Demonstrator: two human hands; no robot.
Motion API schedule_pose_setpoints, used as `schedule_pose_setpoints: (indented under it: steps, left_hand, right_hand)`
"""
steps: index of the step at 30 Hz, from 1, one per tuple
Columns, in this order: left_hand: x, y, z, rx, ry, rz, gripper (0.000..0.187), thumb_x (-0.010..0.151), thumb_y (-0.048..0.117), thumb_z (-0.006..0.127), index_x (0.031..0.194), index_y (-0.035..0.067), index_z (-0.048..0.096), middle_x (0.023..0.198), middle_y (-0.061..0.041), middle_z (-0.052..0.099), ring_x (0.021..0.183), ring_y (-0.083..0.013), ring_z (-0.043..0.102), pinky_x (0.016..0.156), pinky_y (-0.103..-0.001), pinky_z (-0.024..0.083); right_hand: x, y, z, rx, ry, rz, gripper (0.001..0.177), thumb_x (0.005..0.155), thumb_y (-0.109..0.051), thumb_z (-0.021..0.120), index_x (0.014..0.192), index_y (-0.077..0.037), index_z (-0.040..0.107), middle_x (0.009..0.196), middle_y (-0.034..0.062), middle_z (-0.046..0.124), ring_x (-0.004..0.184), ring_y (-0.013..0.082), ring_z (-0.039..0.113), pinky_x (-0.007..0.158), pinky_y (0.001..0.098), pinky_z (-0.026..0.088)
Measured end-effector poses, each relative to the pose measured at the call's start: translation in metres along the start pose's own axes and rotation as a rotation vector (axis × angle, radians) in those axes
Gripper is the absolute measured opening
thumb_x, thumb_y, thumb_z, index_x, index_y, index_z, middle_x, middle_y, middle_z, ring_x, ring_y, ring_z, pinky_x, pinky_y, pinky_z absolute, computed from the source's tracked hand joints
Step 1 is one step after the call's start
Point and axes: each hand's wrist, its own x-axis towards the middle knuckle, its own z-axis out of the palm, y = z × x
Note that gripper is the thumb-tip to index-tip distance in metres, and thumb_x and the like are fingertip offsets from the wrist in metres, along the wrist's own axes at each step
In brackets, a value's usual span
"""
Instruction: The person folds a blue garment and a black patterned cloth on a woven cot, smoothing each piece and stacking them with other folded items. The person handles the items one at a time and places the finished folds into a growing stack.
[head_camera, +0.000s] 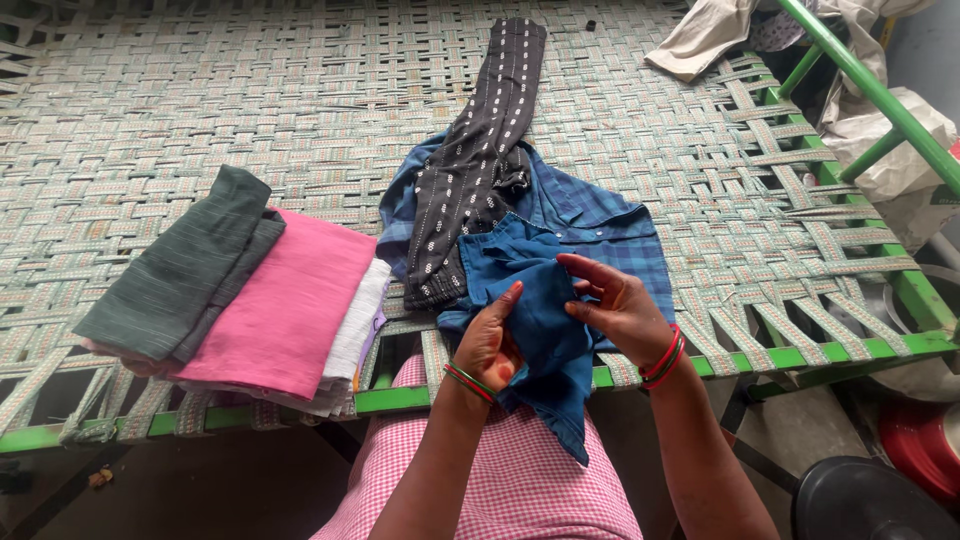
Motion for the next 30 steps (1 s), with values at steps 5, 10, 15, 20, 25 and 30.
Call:
schedule_pose_setpoints:
  steps: [5, 10, 15, 20, 25, 30]
  left_hand:
    - [0.004, 0.0, -0.008, -0.003, -0.005, 0.14, 0.044, 0.103, 0.036, 0.054, 0.132, 0.002, 0.058, 0.122, -0.014, 0.072, 0.108, -0.0271, 0.073, 0.096, -0.045, 0.059]
    - [-0.004, 0.007, -0.009, -0.016, -0.094, 0.24, 0.048, 0.105, 0.04, 0.049, 0.135, 0.003, 0.055, 0.128, -0.013, 0.068, 0.114, -0.0278, 0.07, 0.099, -0.045, 0.058]
    - [-0.018, 0.021, -0.007, -0.056, -0.149, 0.183, 0.059, 0.104, 0.05, 0.044, 0.137, 0.003, 0.054, 0.132, -0.015, 0.066, 0.117, -0.0321, 0.066, 0.098, -0.048, 0.055]
    - [-0.029, 0.028, 0.004, -0.118, -0.34, 0.24, 0.071, 0.108, 0.053, 0.039, 0.146, -0.006, 0.047, 0.143, -0.019, 0.06, 0.129, -0.0329, 0.061, 0.11, -0.048, 0.049]
    - [-0.039, 0.038, 0.009, -0.158, -0.44, 0.304, 0.073, 0.108, 0.055, 0.033, 0.149, -0.005, 0.045, 0.148, -0.019, 0.056, 0.134, -0.0331, 0.057, 0.114, -0.049, 0.046]
    - [-0.037, 0.045, -0.014, -0.113, -0.422, 0.44, 0.072, 0.109, 0.054, 0.032, 0.152, -0.004, 0.04, 0.149, -0.021, 0.053, 0.134, -0.0345, 0.056, 0.113, -0.052, 0.047]
  right_hand:
    - [-0.002, -0.002, -0.004, -0.064, -0.097, 0.031, 0.066, 0.086, 0.002, 0.073, 0.147, -0.003, 0.051, 0.139, 0.001, 0.061, 0.103, 0.0055, 0.06, 0.087, 0.024, 0.056]
    - [0.001, 0.005, -0.005, 0.042, -0.082, 0.081, 0.047, 0.092, -0.005, 0.073, 0.136, 0.001, 0.058, 0.12, 0.0025, 0.065, 0.103, 0.0057, 0.062, 0.089, 0.0227, 0.054]
    - [0.002, 0.017, -0.011, -0.072, -0.043, 0.127, 0.034, 0.095, -0.011, 0.073, 0.124, 0.001, 0.061, 0.1, 0.0019, 0.069, 0.091, 0.0067, 0.061, 0.078, 0.0226, 0.051]
    - [0.003, 0.025, -0.017, -0.122, -0.084, 0.135, 0.028, 0.097, -0.015, 0.069, 0.118, 0.003, 0.07, 0.099, -0.0017, 0.071, 0.091, 0.0035, 0.062, 0.08, 0.0206, 0.053]
    - [0.0, 0.025, -0.033, -0.307, -0.006, 0.16, 0.026, 0.097, -0.019, 0.068, 0.11, 0.002, 0.077, 0.088, -0.0013, 0.073, 0.08, 0.0041, 0.062, 0.071, 0.0208, 0.052]
    - [-0.003, 0.018, -0.06, -0.469, 0.08, 0.12, 0.027, 0.095, -0.022, 0.069, 0.104, 0.001, 0.078, 0.084, -0.0035, 0.075, 0.078, 0.0028, 0.063, 0.069, 0.0201, 0.052]
